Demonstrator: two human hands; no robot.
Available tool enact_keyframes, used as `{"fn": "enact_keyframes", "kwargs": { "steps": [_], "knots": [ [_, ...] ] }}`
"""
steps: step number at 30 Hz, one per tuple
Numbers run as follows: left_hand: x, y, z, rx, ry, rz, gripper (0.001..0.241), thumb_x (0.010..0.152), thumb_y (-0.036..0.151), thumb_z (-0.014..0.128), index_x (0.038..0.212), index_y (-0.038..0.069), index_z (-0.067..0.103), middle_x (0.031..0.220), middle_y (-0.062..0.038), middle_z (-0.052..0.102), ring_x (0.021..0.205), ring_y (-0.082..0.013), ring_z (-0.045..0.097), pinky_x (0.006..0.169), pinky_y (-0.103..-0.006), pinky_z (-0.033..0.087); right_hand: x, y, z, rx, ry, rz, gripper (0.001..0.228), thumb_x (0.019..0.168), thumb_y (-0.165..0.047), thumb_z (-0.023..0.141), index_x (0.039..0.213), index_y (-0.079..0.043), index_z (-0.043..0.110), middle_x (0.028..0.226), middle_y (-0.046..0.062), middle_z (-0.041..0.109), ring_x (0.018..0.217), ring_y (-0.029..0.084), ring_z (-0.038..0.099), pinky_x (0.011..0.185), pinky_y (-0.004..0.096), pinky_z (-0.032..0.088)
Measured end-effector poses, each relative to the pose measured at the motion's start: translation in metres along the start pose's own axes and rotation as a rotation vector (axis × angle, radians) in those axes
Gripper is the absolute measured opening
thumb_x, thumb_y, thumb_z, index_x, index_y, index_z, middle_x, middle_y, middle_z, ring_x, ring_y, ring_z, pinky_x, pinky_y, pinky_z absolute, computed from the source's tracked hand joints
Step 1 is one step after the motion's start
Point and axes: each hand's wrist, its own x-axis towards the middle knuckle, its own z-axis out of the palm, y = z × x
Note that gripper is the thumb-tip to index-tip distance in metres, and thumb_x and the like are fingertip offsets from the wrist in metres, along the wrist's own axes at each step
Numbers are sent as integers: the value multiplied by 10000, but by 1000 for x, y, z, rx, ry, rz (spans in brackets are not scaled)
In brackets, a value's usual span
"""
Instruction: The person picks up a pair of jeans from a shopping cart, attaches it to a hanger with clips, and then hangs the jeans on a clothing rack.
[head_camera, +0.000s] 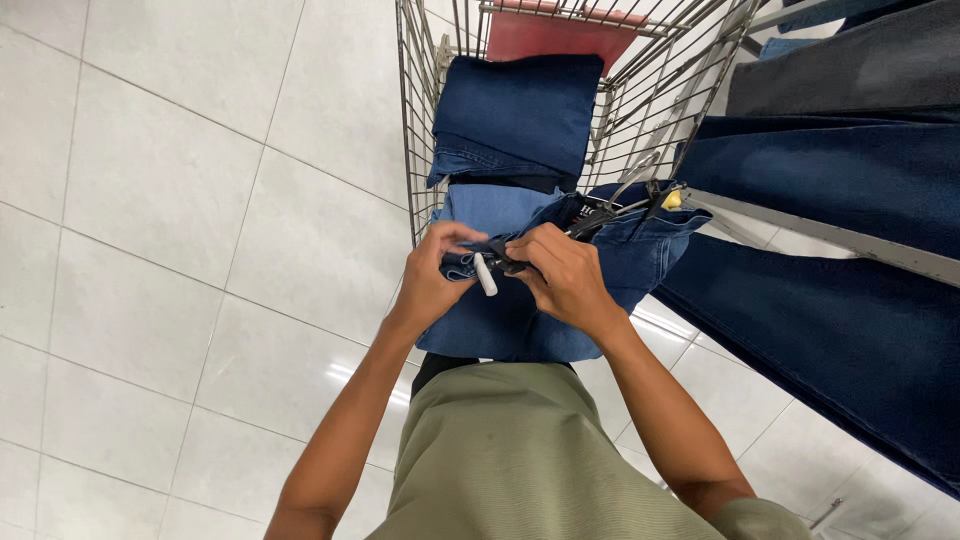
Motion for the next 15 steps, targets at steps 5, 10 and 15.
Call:
{"fn": "enact_keyframes", "kwargs": {
  "steps": [5,10,15],
  "knots": [
    [-2,-3,-4,291,-129,-43,257,742,-117,825,972,-59,726,1047,-130,701,1048,-358,731,918,-415,622,3,-2,1,6,13,-8,111,891,-60,783,924,-37,679,864,90,684,784,282,689,599,320,561],
    [-11,-26,-1,241,-67,-61,225,743,-37,866,915,78,777,992,23,758,969,-201,752,944,-318,561,0,-1,2,18,7,-5,106,901,-83,774,928,-38,681,885,86,691,813,290,701,608,339,569],
    [-6,-15,-3,53,-14,44,152,803,-65,804,910,44,805,967,-40,786,896,-260,752,855,-363,597,-2,0,3,-21,-5,-6,112,898,-101,775,950,-50,690,873,70,688,872,288,705,710,352,586]
  ]
}}
